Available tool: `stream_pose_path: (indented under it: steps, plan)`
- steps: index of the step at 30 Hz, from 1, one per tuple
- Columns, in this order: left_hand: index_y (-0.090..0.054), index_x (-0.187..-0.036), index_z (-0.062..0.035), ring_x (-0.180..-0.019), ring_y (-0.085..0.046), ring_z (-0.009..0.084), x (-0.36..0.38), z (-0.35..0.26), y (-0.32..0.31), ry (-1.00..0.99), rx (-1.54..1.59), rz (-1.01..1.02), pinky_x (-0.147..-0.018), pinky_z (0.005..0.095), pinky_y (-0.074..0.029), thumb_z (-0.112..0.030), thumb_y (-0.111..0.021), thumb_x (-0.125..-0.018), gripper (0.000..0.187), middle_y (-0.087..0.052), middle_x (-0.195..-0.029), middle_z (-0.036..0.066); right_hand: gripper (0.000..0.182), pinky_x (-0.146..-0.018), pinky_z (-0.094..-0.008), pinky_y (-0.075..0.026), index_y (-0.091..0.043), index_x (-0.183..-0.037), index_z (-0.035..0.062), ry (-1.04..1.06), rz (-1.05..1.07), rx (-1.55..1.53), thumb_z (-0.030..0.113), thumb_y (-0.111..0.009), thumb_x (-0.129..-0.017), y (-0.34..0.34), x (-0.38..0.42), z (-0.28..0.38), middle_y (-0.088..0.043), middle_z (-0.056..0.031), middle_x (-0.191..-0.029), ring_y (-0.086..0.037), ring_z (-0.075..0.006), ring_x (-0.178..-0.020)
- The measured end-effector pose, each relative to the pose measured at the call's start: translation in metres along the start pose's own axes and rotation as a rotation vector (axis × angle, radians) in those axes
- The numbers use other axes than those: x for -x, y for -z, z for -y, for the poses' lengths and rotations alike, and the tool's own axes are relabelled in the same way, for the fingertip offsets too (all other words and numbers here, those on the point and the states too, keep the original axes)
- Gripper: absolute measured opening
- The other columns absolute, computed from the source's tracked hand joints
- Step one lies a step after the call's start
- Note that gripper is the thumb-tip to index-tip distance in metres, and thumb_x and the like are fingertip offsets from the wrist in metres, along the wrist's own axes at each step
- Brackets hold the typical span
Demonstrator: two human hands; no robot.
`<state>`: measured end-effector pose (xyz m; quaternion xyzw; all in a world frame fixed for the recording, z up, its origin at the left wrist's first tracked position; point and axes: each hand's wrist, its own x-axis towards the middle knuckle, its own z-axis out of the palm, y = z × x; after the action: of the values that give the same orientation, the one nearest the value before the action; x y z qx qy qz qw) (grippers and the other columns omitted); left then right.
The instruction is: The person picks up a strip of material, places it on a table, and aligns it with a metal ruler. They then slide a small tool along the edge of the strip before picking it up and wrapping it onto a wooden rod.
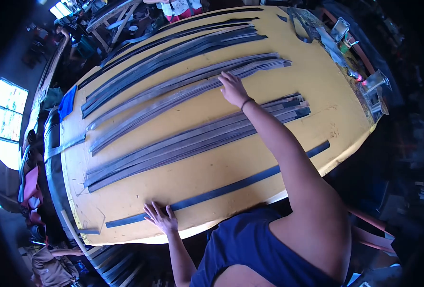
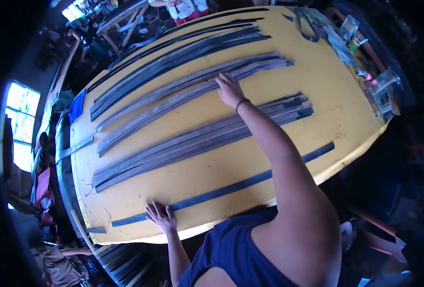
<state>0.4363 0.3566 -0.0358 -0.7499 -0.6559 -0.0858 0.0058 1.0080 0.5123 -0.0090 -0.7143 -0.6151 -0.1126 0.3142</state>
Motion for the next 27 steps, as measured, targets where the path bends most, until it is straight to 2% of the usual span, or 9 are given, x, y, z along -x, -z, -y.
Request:
stream_pose_path:
  steps: [3,6,7,10,11,14,15,21,27]
  plan:
    - [-0.037,-0.148,-0.0064,-0.148,-0.015,0.0387,0.000,-0.003,0.000,0.003,0.018,-0.015,-0.117,0.0598,-0.007,-0.048,-0.047,-0.096,0.067,-0.023,-0.158,0.023,0.036,-0.100,-0.0532,-0.036,-0.060,-0.117,0.0089,0.012,0.077,0.105,0.009,-0.060,-0.081,-0.037,-0.037,-0.019,-0.058,-0.0092,-0.126,-0.046,-0.0321,-0.125]
    - [-0.037,-0.148,-0.0065,-0.148,-0.017,0.0390,-0.002,-0.002,-0.001,0.006,0.039,-0.028,-0.117,0.0599,-0.009,-0.047,-0.047,-0.097,0.066,-0.024,-0.158,0.023,0.036,-0.099,-0.0528,-0.036,-0.061,-0.117,0.0118,-0.146,0.389,0.165,0.009,-0.058,-0.082,-0.041,-0.044,-0.012,-0.060,-0.0069,-0.117,-0.047,-0.0305,-0.122]
    - [-0.038,-0.148,-0.0063,-0.147,-0.020,0.0393,-0.002,-0.002,-0.001,-0.001,0.036,-0.032,-0.117,0.0602,-0.010,-0.047,-0.046,-0.097,0.066,-0.025,-0.157,0.022,0.033,-0.097,-0.0522,-0.035,-0.063,-0.113,0.0144,-0.126,0.300,0.149,0.007,-0.059,-0.081,-0.043,-0.040,-0.011,-0.060,-0.0057,-0.110,-0.049,-0.0287,-0.117]
    - [-0.040,-0.147,-0.0085,-0.146,-0.022,0.0389,-0.003,-0.002,-0.004,0.000,0.091,-0.071,-0.116,0.0599,-0.012,-0.048,-0.046,-0.097,0.064,-0.027,-0.157,0.020,0.030,-0.097,-0.0506,-0.035,-0.064,-0.109,0.0162,-0.002,0.007,-0.043,0.007,-0.061,-0.081,-0.051,-0.023,-0.026,-0.061,-0.0058,-0.108,-0.049,-0.0291,-0.115]
    - [-0.040,-0.147,-0.0089,-0.146,-0.023,0.0393,-0.004,-0.004,-0.001,0.012,0.103,-0.061,-0.116,0.0594,-0.014,-0.047,-0.047,-0.097,0.063,-0.028,-0.156,0.020,0.023,-0.094,-0.0506,-0.037,-0.064,-0.102,0.0160,0.061,-0.104,-0.045,0.008,-0.064,-0.080,-0.054,-0.020,-0.030,-0.061,-0.0044,-0.102,-0.052,-0.0281,-0.109]
    - [-0.040,-0.146,-0.0066,-0.145,-0.024,0.0423,-0.006,-0.008,0.005,0.016,0.109,-0.016,-0.115,0.0607,-0.014,-0.048,-0.045,-0.098,0.064,-0.027,-0.156,0.022,0.014,-0.091,-0.0508,-0.037,-0.062,-0.093,0.0139,-0.010,0.008,-0.074,0.008,-0.063,-0.080,-0.035,-0.028,-0.022,-0.059,-0.0034,-0.096,-0.054,-0.0271,-0.104]
    - [-0.041,-0.146,-0.0086,-0.145,-0.025,0.0396,-0.006,-0.009,0.003,0.028,0.090,-0.038,-0.116,0.0593,-0.015,-0.046,-0.046,-0.097,0.062,-0.029,-0.156,0.021,0.006,-0.086,-0.0493,-0.041,-0.059,-0.085,0.0125,-0.019,0.024,-0.020,0.010,-0.062,-0.081,-0.031,-0.033,-0.019,-0.058,-0.0031,-0.091,-0.056,-0.0262,-0.098]
    - [-0.040,-0.146,-0.0074,-0.144,-0.025,0.0418,-0.005,-0.007,-0.001,-0.014,0.075,-0.056,-0.115,0.0608,-0.016,-0.047,-0.046,-0.098,0.063,-0.029,-0.155,0.022,0.005,-0.077,-0.0445,-0.048,-0.059,-0.083,0.0116,0.171,0.116,0.162,0.014,-0.062,-0.080,-0.033,-0.048,-0.033,-0.059,-0.0059,-0.091,-0.058,-0.0282,-0.095]
    - [-0.041,-0.146,-0.0083,-0.145,-0.025,0.0374,-0.003,-0.008,0.002,0.029,0.077,-0.038,-0.117,0.0575,-0.015,-0.043,-0.050,-0.096,0.062,-0.030,-0.156,0.020,0.005,-0.079,-0.0447,-0.050,-0.059,-0.081,0.0097,0.228,0.173,0.022,0.014,-0.061,-0.082,-0.036,-0.053,-0.048,-0.058,-0.0094,-0.092,-0.058,-0.0308,-0.095]
